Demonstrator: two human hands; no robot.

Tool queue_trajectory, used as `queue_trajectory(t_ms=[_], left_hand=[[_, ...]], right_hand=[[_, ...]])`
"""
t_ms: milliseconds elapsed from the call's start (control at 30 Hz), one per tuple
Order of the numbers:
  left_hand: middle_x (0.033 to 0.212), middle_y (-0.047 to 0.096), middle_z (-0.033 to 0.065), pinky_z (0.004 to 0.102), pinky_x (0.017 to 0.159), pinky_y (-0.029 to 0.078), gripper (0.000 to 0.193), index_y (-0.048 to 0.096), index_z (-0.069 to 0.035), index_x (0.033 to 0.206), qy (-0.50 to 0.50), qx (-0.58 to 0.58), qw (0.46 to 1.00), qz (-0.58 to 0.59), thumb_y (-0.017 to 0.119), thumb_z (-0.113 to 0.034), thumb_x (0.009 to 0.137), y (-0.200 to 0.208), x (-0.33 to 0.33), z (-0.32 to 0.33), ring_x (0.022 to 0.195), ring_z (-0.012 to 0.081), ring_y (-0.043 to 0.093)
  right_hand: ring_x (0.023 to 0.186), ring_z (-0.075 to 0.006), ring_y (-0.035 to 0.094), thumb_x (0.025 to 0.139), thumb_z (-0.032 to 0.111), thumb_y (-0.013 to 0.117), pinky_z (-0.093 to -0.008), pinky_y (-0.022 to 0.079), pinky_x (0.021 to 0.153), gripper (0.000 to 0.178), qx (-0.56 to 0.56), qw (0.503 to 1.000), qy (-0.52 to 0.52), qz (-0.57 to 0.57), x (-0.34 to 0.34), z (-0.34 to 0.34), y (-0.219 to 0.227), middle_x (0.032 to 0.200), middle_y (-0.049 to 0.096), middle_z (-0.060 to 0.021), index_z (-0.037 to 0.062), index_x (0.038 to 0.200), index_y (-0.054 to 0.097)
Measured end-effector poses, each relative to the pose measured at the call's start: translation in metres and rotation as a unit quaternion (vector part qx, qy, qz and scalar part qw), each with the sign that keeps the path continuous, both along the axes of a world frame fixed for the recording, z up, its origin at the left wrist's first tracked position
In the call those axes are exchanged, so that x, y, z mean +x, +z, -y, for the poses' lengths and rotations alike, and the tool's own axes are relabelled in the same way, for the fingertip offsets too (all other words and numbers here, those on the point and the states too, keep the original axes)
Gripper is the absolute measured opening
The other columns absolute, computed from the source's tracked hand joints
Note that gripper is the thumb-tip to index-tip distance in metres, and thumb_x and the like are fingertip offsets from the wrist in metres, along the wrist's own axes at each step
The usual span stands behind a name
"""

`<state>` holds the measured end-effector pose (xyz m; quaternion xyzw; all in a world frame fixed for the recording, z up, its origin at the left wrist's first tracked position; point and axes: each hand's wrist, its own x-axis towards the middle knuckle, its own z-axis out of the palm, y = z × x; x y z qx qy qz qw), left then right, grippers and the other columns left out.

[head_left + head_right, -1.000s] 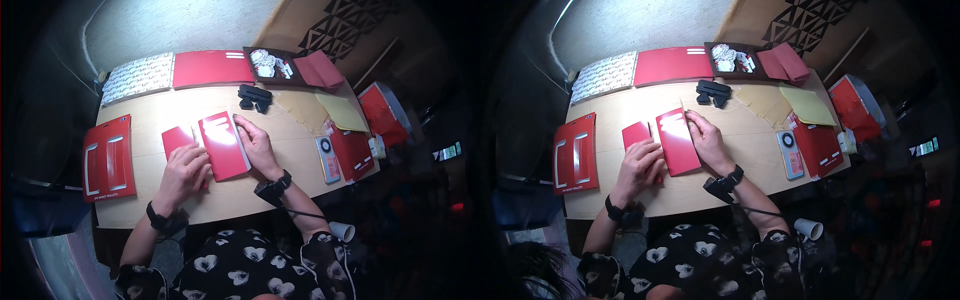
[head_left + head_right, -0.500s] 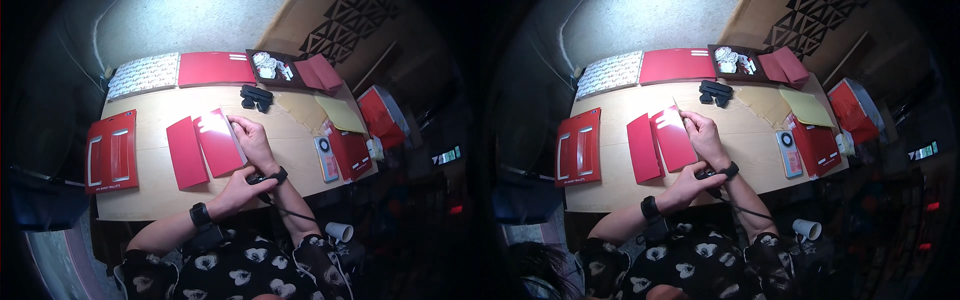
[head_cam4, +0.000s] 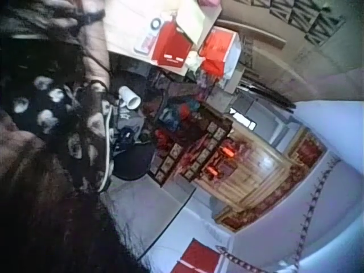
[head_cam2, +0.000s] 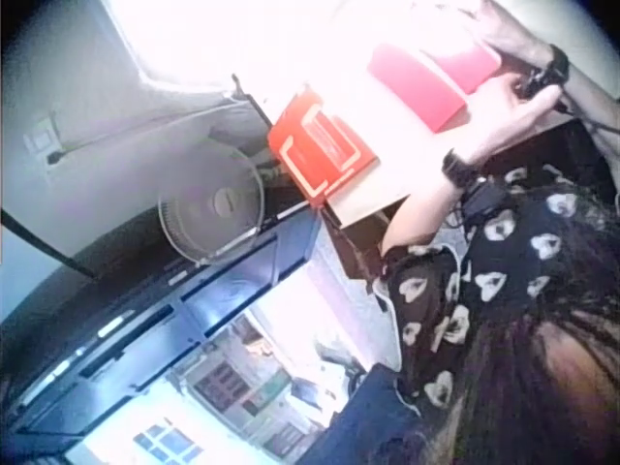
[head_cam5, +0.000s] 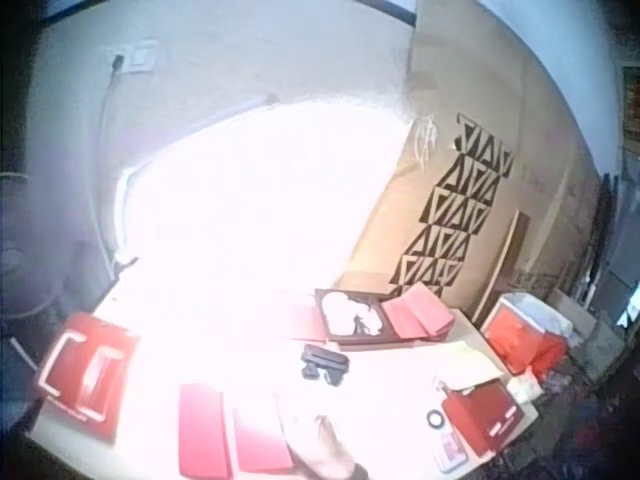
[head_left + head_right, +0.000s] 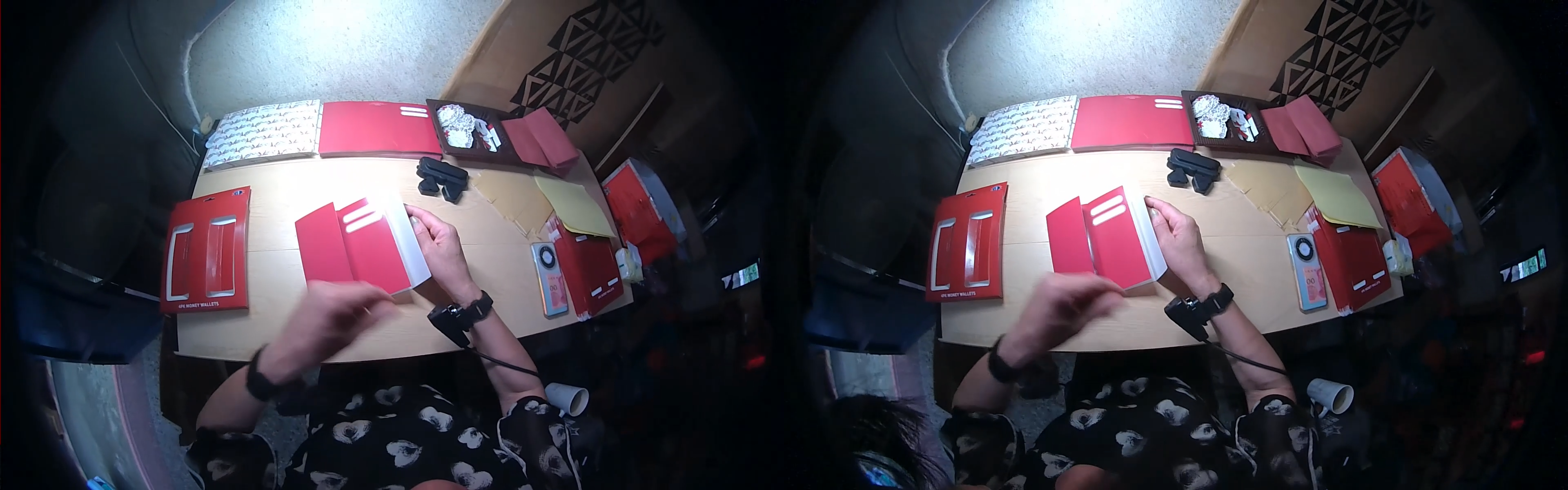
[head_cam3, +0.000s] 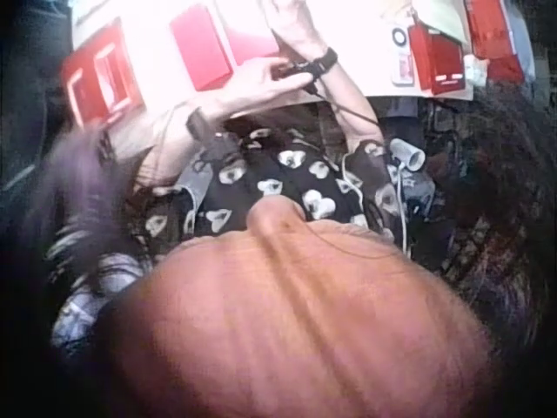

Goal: Checking, folding, and sorting red money wallets on a table.

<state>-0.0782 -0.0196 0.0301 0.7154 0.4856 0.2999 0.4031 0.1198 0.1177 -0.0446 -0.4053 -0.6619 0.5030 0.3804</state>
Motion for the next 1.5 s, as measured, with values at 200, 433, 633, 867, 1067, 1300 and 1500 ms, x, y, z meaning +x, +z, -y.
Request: queue_trajectory(t_ms=[200,433,633,867,1067,1300,1500], left_hand=[[0.145,0.054,0.0120,0.0459,0.114,0.038,0.043,0.059,-0.012,0.137,0.109,0.230,0.921,-0.294,0.063,-0.030,0.098,-0.050,-0.048,-0.020,0.137,0.0314,0.048],[0.144,0.055,0.0074,0.0462,0.115,0.028,0.045,0.060,-0.014,0.137,-0.001,0.241,0.908,-0.342,0.055,-0.038,0.100,-0.071,-0.033,-0.032,0.138,0.0282,0.045],[0.143,0.055,0.0069,0.0470,0.114,0.029,0.043,0.063,-0.014,0.133,-0.013,0.232,0.919,-0.320,0.059,-0.036,0.096,-0.073,-0.034,-0.036,0.135,0.0281,0.046],[0.157,0.042,0.0054,0.0579,0.121,0.018,0.046,0.058,-0.017,0.136,-0.039,0.188,0.923,-0.334,0.057,-0.024,0.090,-0.075,-0.041,-0.039,0.149,0.0287,0.032],[0.160,0.038,0.0044,0.0622,0.121,0.016,0.056,0.051,-0.030,0.146,-0.078,0.197,0.918,-0.334,0.052,-0.028,0.090,-0.083,-0.035,-0.044,0.150,0.0292,0.029],[0.132,0.061,0.0133,0.0529,0.121,0.027,0.037,0.063,-0.006,0.122,-0.080,0.211,0.961,-0.159,0.069,-0.016,0.087,-0.081,-0.051,-0.047,0.138,0.0299,0.048],[0.160,0.031,0.0214,0.0525,0.123,0.021,0.081,0.041,-0.005,0.151,0.091,0.204,0.922,-0.316,0.069,-0.049,0.089,-0.073,-0.057,-0.029,0.151,0.0387,0.024]], right_hand=[[0.115,-0.0202,0.065,0.106,0.013,0.046,-0.0316,0.051,0.097,0.037,0.128,0.990,0.016,0.048,-0.016,0.008,-0.003,0.124,0.068,-0.0172,-0.0031,0.139,0.054],[0.127,-0.0378,0.057,0.103,0.012,0.048,-0.0407,0.046,0.107,0.037,0.143,0.987,0.031,0.067,-0.023,0.010,-0.009,0.133,0.059,-0.0273,-0.0048,0.135,0.054],[0.131,-0.0376,0.054,0.104,0.011,0.046,-0.0401,0.042,0.111,0.038,0.183,0.978,0.047,0.085,-0.024,0.010,-0.006,0.136,0.057,-0.0276,-0.0072,0.137,0.051],[0.126,-0.0212,0.057,0.109,0.017,0.040,-0.0326,0.045,0.106,0.045,-0.040,0.995,0.081,-0.041,-0.010,0.010,-0.004,0.140,0.059,-0.0178,-0.0049,0.148,0.042],[0.136,-0.0262,0.048,0.108,0.020,0.042,-0.0358,0.038,0.113,0.046,0.034,0.997,0.064,-0.011,-0.019,0.015,-0.016,0.147,0.051,-0.0193,-0.0032,0.148,0.042],[0.148,-0.0367,0.031,0.105,0.026,0.046,-0.0492,0.021,0.122,0.055,0.252,0.915,0.116,0.294,-0.033,0.028,-0.025,0.156,0.036,-0.0231,-0.0015,0.152,0.035],[0.149,-0.0343,0.030,0.104,0.027,0.046,-0.0482,0.021,0.122,0.057,0.295,0.879,0.100,0.361,-0.034,0.031,-0.029,0.157,0.035,-0.0222,-0.0033,0.151,0.035]])
